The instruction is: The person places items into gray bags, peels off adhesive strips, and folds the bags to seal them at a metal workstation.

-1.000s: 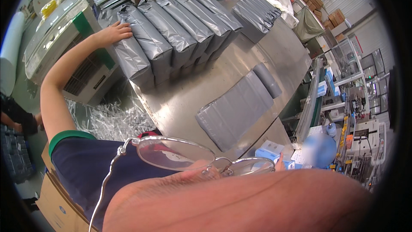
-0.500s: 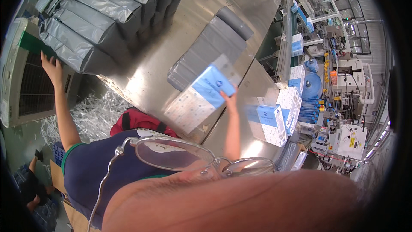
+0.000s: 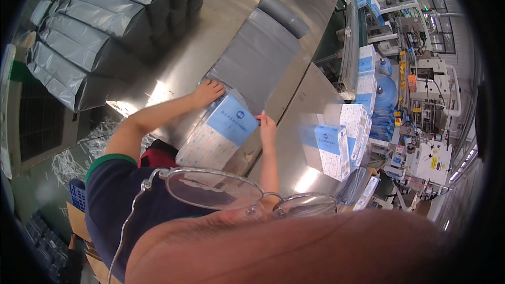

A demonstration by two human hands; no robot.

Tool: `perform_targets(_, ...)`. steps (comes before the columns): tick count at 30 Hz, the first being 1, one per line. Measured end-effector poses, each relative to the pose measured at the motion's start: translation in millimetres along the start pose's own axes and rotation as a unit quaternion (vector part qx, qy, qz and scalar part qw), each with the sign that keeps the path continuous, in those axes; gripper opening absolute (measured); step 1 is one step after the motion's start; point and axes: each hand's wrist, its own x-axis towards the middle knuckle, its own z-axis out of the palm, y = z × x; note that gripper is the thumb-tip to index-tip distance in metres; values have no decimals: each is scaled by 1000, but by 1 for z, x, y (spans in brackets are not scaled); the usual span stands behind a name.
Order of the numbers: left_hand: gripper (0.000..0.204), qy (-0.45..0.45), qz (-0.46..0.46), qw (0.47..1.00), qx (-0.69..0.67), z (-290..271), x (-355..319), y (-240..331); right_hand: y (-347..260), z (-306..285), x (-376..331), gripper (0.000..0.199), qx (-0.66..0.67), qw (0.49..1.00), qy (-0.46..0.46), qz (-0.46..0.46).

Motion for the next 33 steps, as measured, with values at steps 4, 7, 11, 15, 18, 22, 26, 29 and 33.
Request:
perform_targets(4,20,-105,76,991,-25,22,41,-20,-7,10,-6,25,-72,997,-13,-14)
perform_targets(7,18,-133,7,981,-144,5,68,-28,-51,19,-1,55,-225,972,-47,-41)
perform_targets(11,16,-92,-37,976,-196,-41,71,-6,-66,38,27,63,-413,900,96,-101)
perform_targets(15,17,57,-38,987,-142,-38,34,13,-4,38,14,58,-161,949,250,-106)
perform_targets(18,14,215,-52,960,-172,-34,7,22,8,64,-1,49,-5,909,392,-141)
perform_targets(22,14,140,-305,891,-306,-10,-12,19,10,54,-1,21,-279,944,163,63)
perform_targets(26,15,-126,-238,938,-217,-27,-56,24,41,55,-40,18,-175,984,46,-1)
perform_targets(29,16,-223,-45,953,-197,-5,-156,35,73,81,-124,19,-365,907,6,-207)
perform_targets(33,10,-360,-59,895,-256,-61,-95,20,42,57,-119,14,-101,984,-143,-45)
